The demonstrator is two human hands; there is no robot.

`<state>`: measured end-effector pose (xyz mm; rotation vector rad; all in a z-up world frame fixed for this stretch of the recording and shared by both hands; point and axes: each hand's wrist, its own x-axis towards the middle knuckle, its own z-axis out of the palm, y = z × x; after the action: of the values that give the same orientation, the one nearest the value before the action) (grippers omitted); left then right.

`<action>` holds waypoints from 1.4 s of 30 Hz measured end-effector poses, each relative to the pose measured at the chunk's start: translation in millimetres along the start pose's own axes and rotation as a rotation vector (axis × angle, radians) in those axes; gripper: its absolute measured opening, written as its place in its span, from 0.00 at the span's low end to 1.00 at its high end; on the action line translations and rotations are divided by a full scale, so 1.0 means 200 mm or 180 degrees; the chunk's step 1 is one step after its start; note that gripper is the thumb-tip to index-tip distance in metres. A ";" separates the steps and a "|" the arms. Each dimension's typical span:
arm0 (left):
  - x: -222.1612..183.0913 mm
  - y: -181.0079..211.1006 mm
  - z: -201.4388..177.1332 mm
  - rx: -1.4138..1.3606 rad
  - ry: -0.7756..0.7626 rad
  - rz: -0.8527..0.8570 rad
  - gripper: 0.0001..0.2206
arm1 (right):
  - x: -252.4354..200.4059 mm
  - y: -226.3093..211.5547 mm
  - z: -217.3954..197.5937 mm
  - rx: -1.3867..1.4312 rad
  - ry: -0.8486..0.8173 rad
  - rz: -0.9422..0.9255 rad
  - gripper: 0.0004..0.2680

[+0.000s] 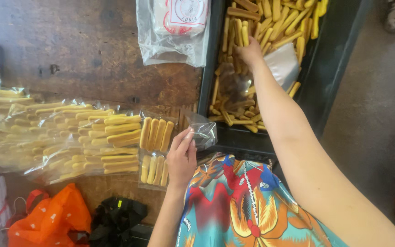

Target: The person packages bread sticks by picking them up from a large bin and placing them into clear plastic bags, repeatedly filling bags and setting them aside on a wooden table.

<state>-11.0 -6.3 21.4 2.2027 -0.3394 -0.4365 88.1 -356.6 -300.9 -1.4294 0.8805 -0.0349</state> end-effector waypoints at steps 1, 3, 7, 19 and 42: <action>-0.01 0.00 0.02 -0.0063 -0.0018 0.0078 0.12 | -0.04 -0.01 -0.05 -0.0014 0.0011 0.0001 0.14; -0.01 -0.01 0.05 -0.0040 0.0007 0.0303 0.12 | -0.15 -0.02 -0.15 0.0592 -0.0199 0.0181 0.15; -0.04 0.02 0.11 -0.0233 -0.0117 0.0451 0.12 | -0.35 -0.09 -0.34 0.0078 0.0010 0.0310 0.21; -0.09 0.04 0.17 -0.0278 -0.0152 0.0640 0.12 | -0.41 0.01 -0.31 -0.0803 0.0730 -0.0041 0.17; 0.04 -0.05 -0.03 0.0090 0.0590 0.0341 0.07 | -0.07 -0.04 0.05 -0.2403 0.1500 0.0702 0.16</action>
<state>0.7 0.5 15.7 2.2198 -0.3626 -0.1685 87.4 -341.6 -288.9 -2.0543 1.5411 0.1481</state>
